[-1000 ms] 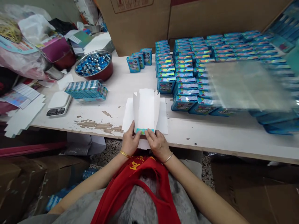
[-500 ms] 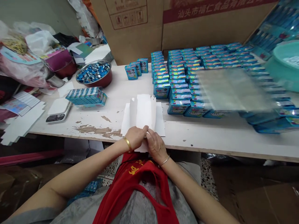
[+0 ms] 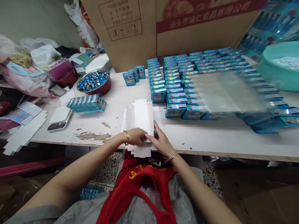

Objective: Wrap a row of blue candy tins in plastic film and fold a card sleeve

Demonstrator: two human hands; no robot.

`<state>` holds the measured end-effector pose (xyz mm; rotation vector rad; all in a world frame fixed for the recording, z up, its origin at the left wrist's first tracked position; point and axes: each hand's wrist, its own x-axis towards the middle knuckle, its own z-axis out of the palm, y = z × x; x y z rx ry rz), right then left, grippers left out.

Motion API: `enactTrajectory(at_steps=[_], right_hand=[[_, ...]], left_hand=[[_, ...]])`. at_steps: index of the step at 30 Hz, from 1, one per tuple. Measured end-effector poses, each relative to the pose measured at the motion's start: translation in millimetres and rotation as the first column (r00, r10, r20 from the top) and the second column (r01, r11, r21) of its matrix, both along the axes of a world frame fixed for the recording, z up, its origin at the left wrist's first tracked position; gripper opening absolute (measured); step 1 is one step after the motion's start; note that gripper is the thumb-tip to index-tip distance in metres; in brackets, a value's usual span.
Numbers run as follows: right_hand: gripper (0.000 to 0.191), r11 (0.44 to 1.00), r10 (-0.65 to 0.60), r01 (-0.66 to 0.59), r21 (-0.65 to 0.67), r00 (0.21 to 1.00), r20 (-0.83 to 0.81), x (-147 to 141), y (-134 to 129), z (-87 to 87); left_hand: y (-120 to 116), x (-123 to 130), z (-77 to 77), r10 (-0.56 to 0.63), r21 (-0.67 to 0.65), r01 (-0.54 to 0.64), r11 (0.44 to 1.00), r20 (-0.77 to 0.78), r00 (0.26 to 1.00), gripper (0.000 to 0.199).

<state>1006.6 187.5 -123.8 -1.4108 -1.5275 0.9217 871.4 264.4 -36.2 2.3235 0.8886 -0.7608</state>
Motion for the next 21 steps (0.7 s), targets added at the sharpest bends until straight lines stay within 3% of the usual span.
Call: enactTrajectory(at_steps=[3,6,8,10,13,17,21], right_hand=[[0.062,0.996,0.093,-0.092,-0.013,0.974,0.208,21,16,14.2],[0.061,0.969,0.236,-0.237,-0.066,0.821,0.520,38,26,30.5],[0.061,0.942,0.280,-0.328,-0.068,0.662,0.696,44,28,39.3],[0.061,0.906,0.266,-0.422,-0.026,0.522,0.810,46,28,44.3],[0.057,0.862,0.215,-0.506,0.019,0.400,0.891,42,23,45.2],[0.039,0.873,0.188,-0.486,0.032,0.398,0.898,35,15,41.4],[0.042,0.937,0.170,-0.348,0.006,0.474,0.864,30,18,37.7]], left_hand=[[-26,2,7.9,-0.061,0.053,0.055,0.997,0.102,0.993,0.024],[-28,-5,19.5,-0.085,0.094,0.059,0.994,0.298,0.951,0.033],[-9,-18,22.4,-0.028,0.243,-0.073,0.967,0.389,0.921,0.038],[19,-35,16.8,-0.027,0.404,-0.149,0.903,0.398,0.917,0.042],[52,-60,-3.7,-0.121,0.410,-0.004,0.912,0.278,0.953,0.039],[59,-75,-25.5,-0.278,0.338,0.183,0.923,0.259,0.925,0.041],[52,-66,-27.8,-0.303,0.430,0.209,0.878,0.162,0.939,0.033]])
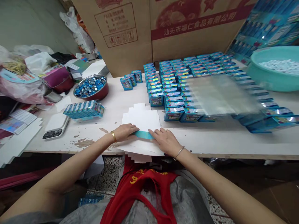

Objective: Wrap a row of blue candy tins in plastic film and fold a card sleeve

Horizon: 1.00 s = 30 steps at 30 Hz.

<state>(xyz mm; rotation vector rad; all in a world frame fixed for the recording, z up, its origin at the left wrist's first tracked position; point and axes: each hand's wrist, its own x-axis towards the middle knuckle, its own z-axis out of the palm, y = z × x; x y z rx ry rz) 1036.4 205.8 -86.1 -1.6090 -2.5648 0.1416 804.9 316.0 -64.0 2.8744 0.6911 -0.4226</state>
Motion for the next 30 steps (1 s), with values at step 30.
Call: enactTrajectory(at_steps=[30], right_hand=[[0.025,0.983,0.058,0.000,-0.184,0.950,0.307,-18,35,1.5]], left_hand=[[-3,35,-6.2,0.037,0.063,-0.021,0.998,-0.250,0.968,0.029]])
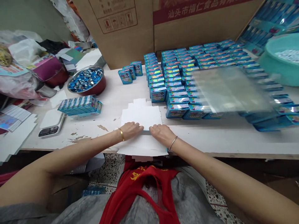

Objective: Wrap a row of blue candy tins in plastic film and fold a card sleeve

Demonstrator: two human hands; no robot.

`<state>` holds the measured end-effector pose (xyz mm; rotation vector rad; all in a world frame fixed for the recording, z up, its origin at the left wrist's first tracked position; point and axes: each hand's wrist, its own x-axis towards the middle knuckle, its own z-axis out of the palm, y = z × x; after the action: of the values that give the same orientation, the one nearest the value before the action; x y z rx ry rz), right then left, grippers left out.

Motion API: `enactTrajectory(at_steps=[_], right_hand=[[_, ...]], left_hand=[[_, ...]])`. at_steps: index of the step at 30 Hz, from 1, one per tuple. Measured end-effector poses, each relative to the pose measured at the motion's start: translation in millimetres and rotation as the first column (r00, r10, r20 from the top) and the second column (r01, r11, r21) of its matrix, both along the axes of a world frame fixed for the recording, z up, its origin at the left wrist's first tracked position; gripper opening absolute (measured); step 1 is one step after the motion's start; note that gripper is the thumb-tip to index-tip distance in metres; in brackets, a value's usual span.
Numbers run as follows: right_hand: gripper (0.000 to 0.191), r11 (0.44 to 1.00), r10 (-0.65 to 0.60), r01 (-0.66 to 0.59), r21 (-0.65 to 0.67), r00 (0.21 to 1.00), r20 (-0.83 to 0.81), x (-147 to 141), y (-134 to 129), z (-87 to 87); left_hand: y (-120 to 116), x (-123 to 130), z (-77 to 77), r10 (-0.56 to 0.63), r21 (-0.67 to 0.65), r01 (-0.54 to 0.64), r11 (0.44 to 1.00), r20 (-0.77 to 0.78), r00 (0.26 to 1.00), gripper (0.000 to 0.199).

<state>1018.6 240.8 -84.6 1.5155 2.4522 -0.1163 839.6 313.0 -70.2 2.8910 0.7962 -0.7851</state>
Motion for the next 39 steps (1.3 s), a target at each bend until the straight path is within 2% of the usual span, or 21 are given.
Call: enactTrajectory(at_steps=[3,5,7,10,13,16,19,21,22,25,27,30,32,33,36,39], right_hand=[[0.023,0.999,0.039,-0.039,0.007,0.999,-0.004,4,5,3.8],[0.024,0.998,0.062,-0.061,0.028,0.998,-0.013,7,12,9.1],[0.026,0.997,0.068,-0.067,0.049,0.998,-0.014,9,22,14.0],[0.029,0.997,0.061,-0.060,0.049,0.998,-0.021,10,38,15.2],[0.029,0.998,0.055,-0.053,0.029,0.997,-0.063,11,52,10.2],[0.029,1.000,-0.010,0.009,-0.008,0.987,-0.161,15,59,10.2],[0.036,0.988,-0.093,0.136,0.077,0.907,-0.411,17,47,19.5],[0.039,0.959,-0.027,0.178,0.221,0.832,-0.555,16,24,23.7],[0.039,0.942,0.034,0.165,0.291,0.818,-0.574,14,10,22.8],[0.037,0.921,0.185,0.005,0.390,0.875,-0.448,8,-30,5.5],[0.040,0.901,0.188,0.000,0.435,0.902,-0.388,5,-45,-12.5],[0.043,0.881,0.135,0.044,0.472,0.931,-0.339,0,-46,-32.7],[0.041,0.885,0.116,0.038,0.464,0.947,-0.299,-3,-41,-37.7],[0.040,0.894,0.113,0.026,0.447,0.953,-0.281,-4,-39,-38.1],[0.034,0.927,0.082,0.026,0.373,0.959,-0.271,-6,-37,-35.9],[0.022,0.951,0.027,0.060,0.303,0.961,-0.274,-7,-35,-33.0]], left_hand=[[1,-1,-3.8,0.037,0.008,-0.037,0.999,0.009,0.999,0.029],[7,-3,-0.2,0.071,0.011,-0.071,0.997,0.003,0.997,0.031],[12,-10,9.7,0.103,0.026,-0.104,0.994,0.024,0.994,0.034],[7,-30,30.5,0.101,0.036,-0.111,0.993,0.207,0.973,0.035],[-18,-50,41.9,0.092,-0.116,-0.051,0.992,0.386,0.918,0.049],[-40,-59,36.4,0.147,-0.268,-0.040,0.963,0.394,0.907,0.025],[-38,-56,25.8,0.293,-0.349,-0.156,0.924,0.388,0.874,0.015],[-26,-53,21.8,0.372,-0.433,-0.186,0.882,0.399,0.838,0.015],[-21,-52,20.8,0.396,-0.473,-0.183,0.862,0.402,0.825,0.015],[-11,-52,18.5,0.412,-0.526,-0.158,0.836,0.411,0.814,0.013],[-15,-53,15.3,0.377,-0.457,-0.156,0.876,0.446,0.812,0.017],[-32,-57,7.7,0.219,-0.149,-0.166,0.975,0.494,0.842,0.029],[-46,-59,2.0,0.118,0.046,-0.156,0.987,0.464,0.878,0.041],[-51,-59,-0.6,0.098,0.094,-0.154,0.984,0.436,0.895,0.043],[-61,-56,-7.1,0.142,0.073,-0.178,0.981,0.349,0.926,0.034],[-61,-52,-11.1,0.242,-0.032,-0.247,0.968,0.357,0.902,0.027]])
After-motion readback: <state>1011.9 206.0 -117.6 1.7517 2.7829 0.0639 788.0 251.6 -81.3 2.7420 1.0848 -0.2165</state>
